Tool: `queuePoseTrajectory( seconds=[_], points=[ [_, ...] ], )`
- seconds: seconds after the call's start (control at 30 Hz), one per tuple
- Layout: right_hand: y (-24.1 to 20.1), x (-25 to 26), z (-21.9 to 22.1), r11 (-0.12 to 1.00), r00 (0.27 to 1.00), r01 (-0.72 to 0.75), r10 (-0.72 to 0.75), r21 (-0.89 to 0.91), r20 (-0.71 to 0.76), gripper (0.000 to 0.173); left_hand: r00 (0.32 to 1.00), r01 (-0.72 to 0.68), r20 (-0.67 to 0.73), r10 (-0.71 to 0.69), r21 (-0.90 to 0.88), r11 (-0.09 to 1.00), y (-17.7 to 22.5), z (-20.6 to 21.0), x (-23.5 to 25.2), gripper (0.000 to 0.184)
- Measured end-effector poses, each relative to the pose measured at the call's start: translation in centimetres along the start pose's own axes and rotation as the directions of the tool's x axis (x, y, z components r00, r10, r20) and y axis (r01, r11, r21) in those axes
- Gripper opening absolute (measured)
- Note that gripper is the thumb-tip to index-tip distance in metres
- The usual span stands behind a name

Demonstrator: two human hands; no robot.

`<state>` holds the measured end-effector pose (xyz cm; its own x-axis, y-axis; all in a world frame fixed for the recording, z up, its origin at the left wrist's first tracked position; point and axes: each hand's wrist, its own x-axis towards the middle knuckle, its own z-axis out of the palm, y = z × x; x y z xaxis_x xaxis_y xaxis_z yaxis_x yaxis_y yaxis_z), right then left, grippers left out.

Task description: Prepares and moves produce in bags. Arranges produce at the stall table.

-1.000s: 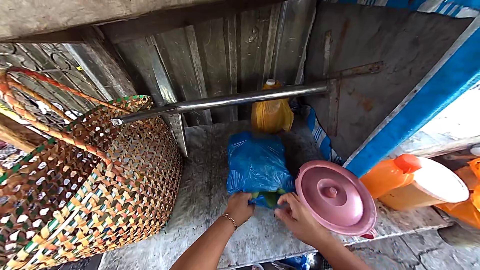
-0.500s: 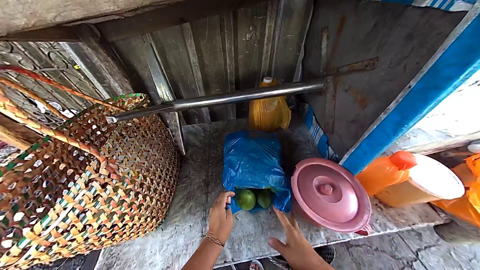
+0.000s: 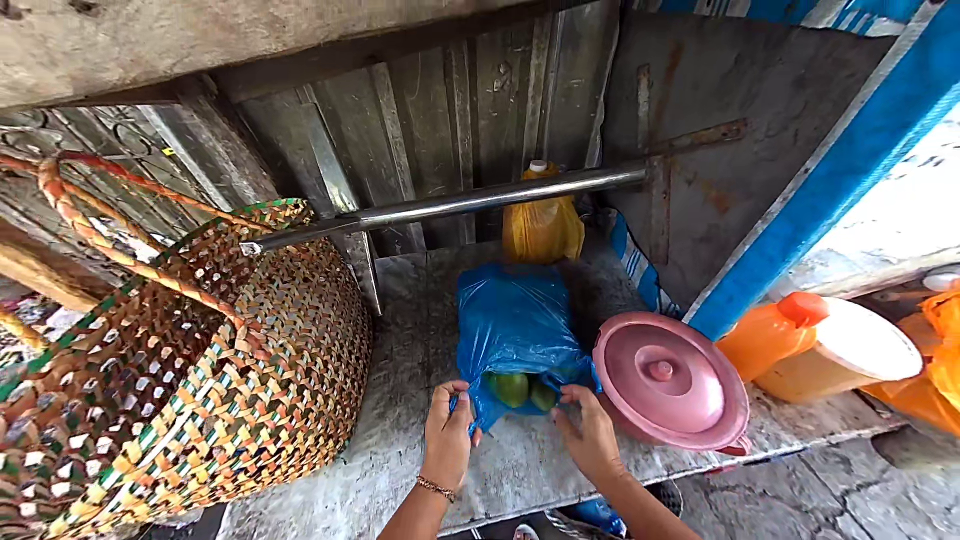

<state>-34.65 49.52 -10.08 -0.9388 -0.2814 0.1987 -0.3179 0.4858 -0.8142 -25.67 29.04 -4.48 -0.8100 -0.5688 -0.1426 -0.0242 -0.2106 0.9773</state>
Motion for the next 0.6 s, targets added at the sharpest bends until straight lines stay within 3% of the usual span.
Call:
queuePoseTrajectory(
  seconds=[0.07,0.13,0.2,0.27,0.37,0.5,0.6],
  points=[
    [-0.6,-0.5,-0.3,0.998,0.998,-0.065,0.065,-0.002,0.014,0.044,0.988,0.131,-0.07,-0.134,-0.051,0.99,1.2,0.0,-0.2,0.021],
    [-1.7,-1.1,-0.6,0.978,0.975,-0.195,0.201,-0.067,0.095,0.064,0.97,0.196,-0.12,-0.211,-0.123,0.973,2.1,-0.4,-0.2,0.023],
    [-2.2,-1.6,-0.4,0.934,0.925,-0.319,0.344,-0.159,0.164,0.082,0.96,0.234,-0.118,-0.254,-0.16,0.959,2.8,-0.8,-0.2,0.024],
    [-2.4,-1.6,0.6,0.901,0.9,-0.378,0.412,-0.214,0.145,0.084,0.956,0.266,-0.08,-0.282,-0.165,0.95,3.5,-1.1,-0.2,0.024],
    [-2.7,-0.6,1.9,0.88,0.9,-0.413,0.434,-0.235,0.044,0.074,0.944,0.321,-0.028,-0.329,-0.154,0.934,4.7,-1.3,-0.5,0.023],
    [-3.5,1.1,1.5,0.91,0.926,-0.377,0.373,-0.171,-0.054,0.035,0.937,0.343,-0.02,-0.348,-0.131,0.93,5.3,-2.4,-0.9,0.029],
    [-3.9,1.1,-0.6,0.885,0.897,-0.432,0.441,-0.174,0.016,0.037,0.936,0.346,-0.027,-0.35,-0.102,0.933,5.7,-3.8,-0.8,0.046]
  ],
)
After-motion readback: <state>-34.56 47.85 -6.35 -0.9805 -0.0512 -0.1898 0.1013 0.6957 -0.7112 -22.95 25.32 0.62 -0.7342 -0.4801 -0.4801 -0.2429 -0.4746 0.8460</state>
